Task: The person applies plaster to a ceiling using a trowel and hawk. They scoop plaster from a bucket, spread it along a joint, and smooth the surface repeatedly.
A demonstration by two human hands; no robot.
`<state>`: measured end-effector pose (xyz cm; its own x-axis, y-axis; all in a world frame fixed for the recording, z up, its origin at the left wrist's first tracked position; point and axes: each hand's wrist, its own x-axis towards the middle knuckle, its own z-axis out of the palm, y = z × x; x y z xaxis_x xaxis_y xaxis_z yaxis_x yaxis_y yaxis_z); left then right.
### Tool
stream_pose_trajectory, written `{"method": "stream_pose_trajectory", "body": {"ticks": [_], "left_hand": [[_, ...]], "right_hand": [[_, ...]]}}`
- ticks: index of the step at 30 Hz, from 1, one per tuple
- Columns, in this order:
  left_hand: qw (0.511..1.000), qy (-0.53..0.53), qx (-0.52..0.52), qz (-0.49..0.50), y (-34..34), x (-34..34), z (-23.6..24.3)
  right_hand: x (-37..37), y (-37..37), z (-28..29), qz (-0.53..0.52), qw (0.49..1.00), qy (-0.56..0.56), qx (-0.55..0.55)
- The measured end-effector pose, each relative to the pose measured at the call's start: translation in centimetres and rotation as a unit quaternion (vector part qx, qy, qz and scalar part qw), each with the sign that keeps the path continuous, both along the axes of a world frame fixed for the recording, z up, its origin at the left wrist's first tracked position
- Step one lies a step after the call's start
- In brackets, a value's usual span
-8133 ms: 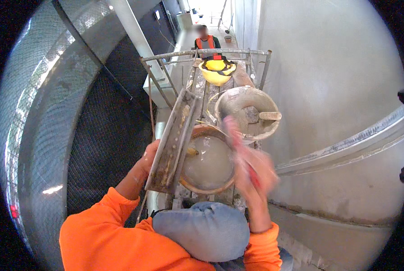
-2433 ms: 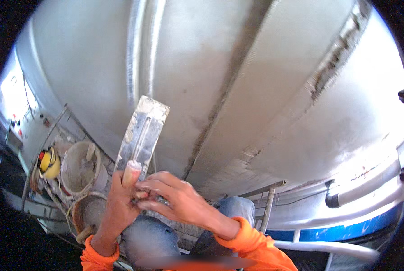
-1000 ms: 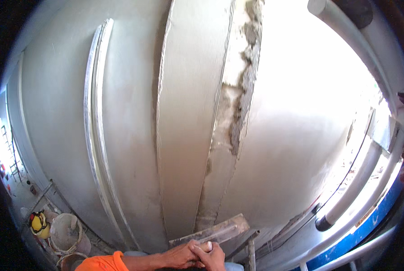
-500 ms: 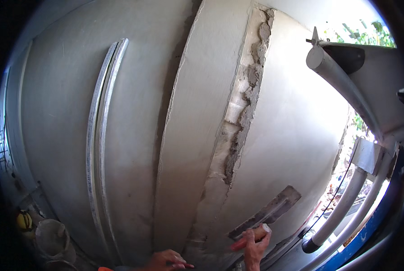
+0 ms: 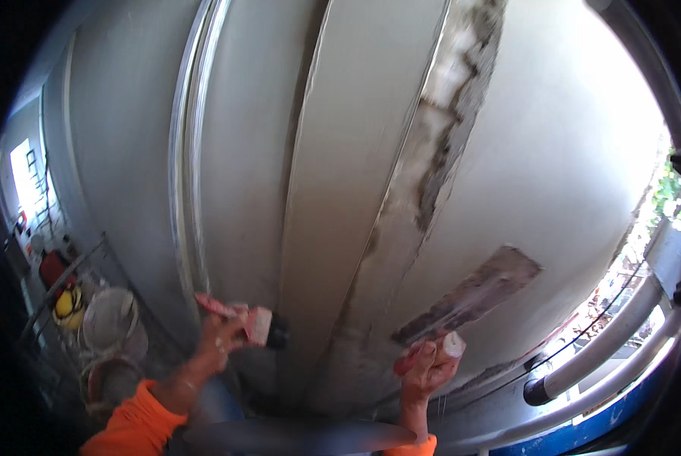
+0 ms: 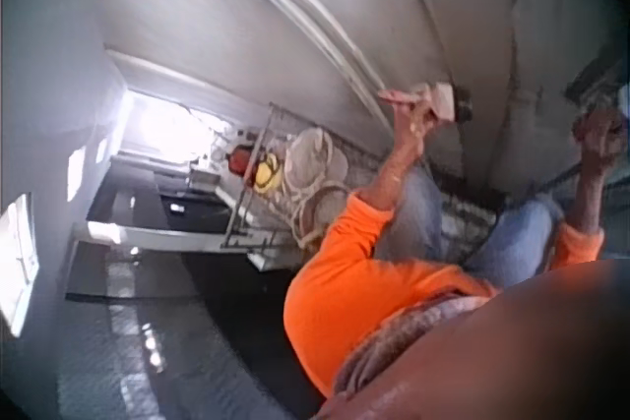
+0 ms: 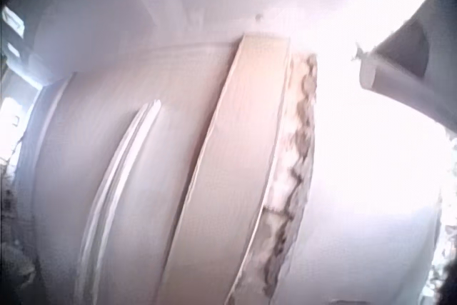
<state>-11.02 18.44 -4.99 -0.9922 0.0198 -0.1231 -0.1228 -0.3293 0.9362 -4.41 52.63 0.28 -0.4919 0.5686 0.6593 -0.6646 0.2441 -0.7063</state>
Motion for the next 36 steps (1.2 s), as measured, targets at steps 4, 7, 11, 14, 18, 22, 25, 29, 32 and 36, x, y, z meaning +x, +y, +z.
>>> {"method": "stream_pose_trajectory", "body": {"ticks": [4,7,11,14,18,22,25,29,32,36], "left_hand": [[0.996,0.038,-0.054,0.054,-1.6,2.7,2.4],[0.985,0.046,-0.132,0.101,-2.2,3.8,3.6],[0.957,0.130,-0.251,0.072,-3.0,4.2,6.0],[0.937,0.210,-0.277,0.032,-3.4,5.1,7.2],[0.901,0.243,-0.358,0.024,-2.1,4.7,5.7],[0.898,0.251,-0.360,0.027,-1.0,4.1,3.7],[0.938,0.188,-0.291,0.005,-0.6,3.7,3.3],[0.904,0.196,-0.340,-0.170,0.5,1.6,5.3],[0.820,0.243,-0.424,-0.297,3.8,-1.6,6.7],[0.762,0.377,-0.404,-0.338,8.0,-3.0,5.4]], "right_hand": [[1.2,2.8,-8.3,0.011,1.000,-0.003,0.017],[3.9,5.0,-16.2,-0.153,0.942,-0.209,0.212],[9.6,5.8,-22.5,-0.151,0.835,-0.505,0.158],[11.0,7.2,-21.8,-0.158,0.894,-0.399,0.132],[10.1,10.8,-18.0,-0.202,0.928,-0.301,0.090],[8.7,11.4,-17.8,-0.241,0.901,-0.318,0.173],[7.6,9.9,-18.7,-0.132,0.885,-0.436,0.097],[6.8,9.3,-13.7,-0.226,0.837,-0.437,0.241],[3.9,9.7,-5.2,-0.110,0.956,-0.268,0.041],[-0.2,6.0,4.2,0.029,0.997,-0.068,-0.007]]}}
